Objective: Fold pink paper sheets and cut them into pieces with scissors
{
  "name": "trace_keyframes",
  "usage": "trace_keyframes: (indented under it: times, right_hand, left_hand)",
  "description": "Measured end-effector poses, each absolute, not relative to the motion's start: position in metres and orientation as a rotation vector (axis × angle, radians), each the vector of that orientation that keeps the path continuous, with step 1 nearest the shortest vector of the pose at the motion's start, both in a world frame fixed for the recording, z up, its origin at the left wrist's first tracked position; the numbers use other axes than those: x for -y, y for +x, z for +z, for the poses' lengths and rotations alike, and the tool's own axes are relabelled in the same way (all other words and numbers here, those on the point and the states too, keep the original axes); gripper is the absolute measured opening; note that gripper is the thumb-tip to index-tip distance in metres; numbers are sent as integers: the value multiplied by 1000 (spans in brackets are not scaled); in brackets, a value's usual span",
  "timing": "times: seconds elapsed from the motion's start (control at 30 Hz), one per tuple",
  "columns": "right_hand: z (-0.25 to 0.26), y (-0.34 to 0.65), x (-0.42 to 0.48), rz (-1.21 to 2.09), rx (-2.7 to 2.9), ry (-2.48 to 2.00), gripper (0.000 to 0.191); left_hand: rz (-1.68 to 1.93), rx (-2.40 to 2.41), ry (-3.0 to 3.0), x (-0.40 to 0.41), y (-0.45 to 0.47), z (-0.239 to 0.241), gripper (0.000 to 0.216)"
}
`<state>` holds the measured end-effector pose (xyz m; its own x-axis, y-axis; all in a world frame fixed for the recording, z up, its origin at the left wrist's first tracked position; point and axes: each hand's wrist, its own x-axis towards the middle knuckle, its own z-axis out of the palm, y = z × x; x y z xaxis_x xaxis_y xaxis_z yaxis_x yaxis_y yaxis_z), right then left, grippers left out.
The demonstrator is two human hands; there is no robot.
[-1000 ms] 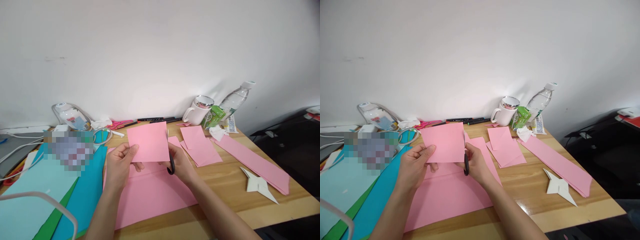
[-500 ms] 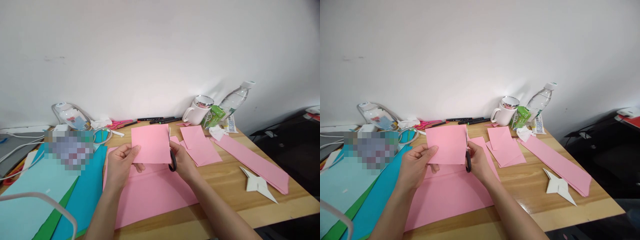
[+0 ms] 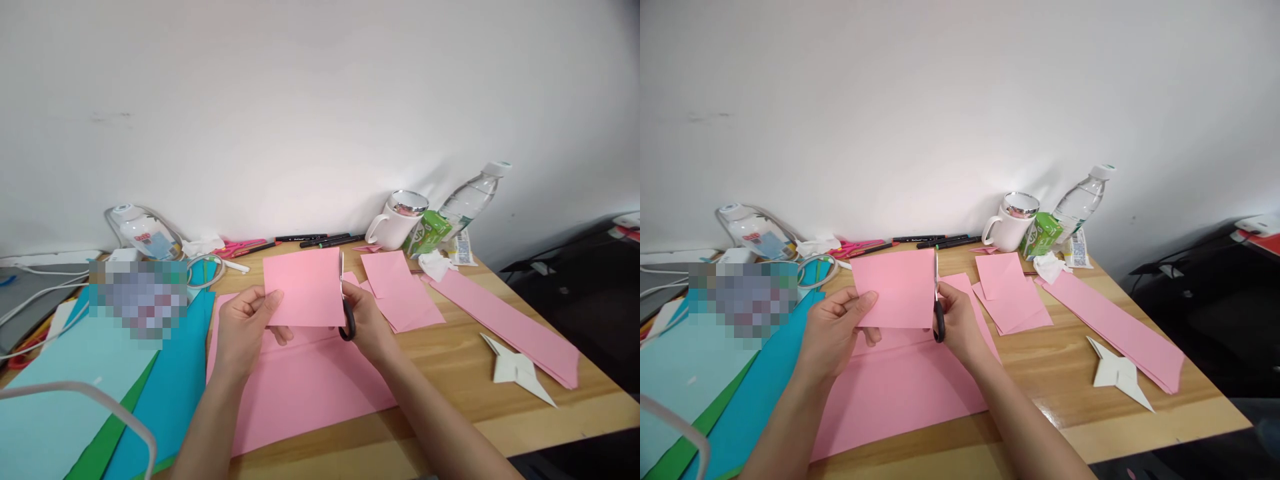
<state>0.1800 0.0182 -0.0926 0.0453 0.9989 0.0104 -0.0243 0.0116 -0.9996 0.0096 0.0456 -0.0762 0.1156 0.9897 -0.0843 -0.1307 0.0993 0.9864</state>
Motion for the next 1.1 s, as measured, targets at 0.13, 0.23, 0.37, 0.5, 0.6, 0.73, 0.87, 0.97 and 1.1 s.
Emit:
trace_keyframes:
  times: [0.13, 0.23, 0.37, 0.5, 0.6, 0.73, 0.87, 0.97, 1.1]
  right_hand:
    - [-92, 179, -18, 1185, 1220, -1154, 15]
    - [-90, 178, -18, 1194, 1216, -1143, 13]
    - [-86, 178, -18, 1223, 1189, -1172, 12]
    - [-85, 178, -18, 1223, 1166, -1187, 15]
    - [-88, 179, -18, 1231, 1149, -1194, 15]
    - [-91, 180, -19, 1227, 1155, -1195, 15]
    - [-93, 180, -19, 1222, 1165, -1191, 14]
    - [-94, 180, -19, 1221, 1158, -1181, 13]
    - [-92, 179, -19, 1211, 1158, -1194, 12]
  left_hand:
    - [1144, -1056, 1067, -46, 9, -77, 13]
    - [1134, -1062, 1077, -47, 9, -78, 13]
    - [1115, -1082, 1094, -47, 9, -77, 14]
    - [1114, -1098, 1091, -46, 9, -77, 16]
    - [1120, -1108, 1094, -46, 9, -78, 16]
    - [1113, -1105, 1096, -46, 9, -77, 15]
    - [1116, -1101, 1102, -46, 9, -77, 15]
    - [1115, -1099, 1104, -46, 9, -77, 15]
    - [1121, -1095, 1101, -46, 9, -76, 15]
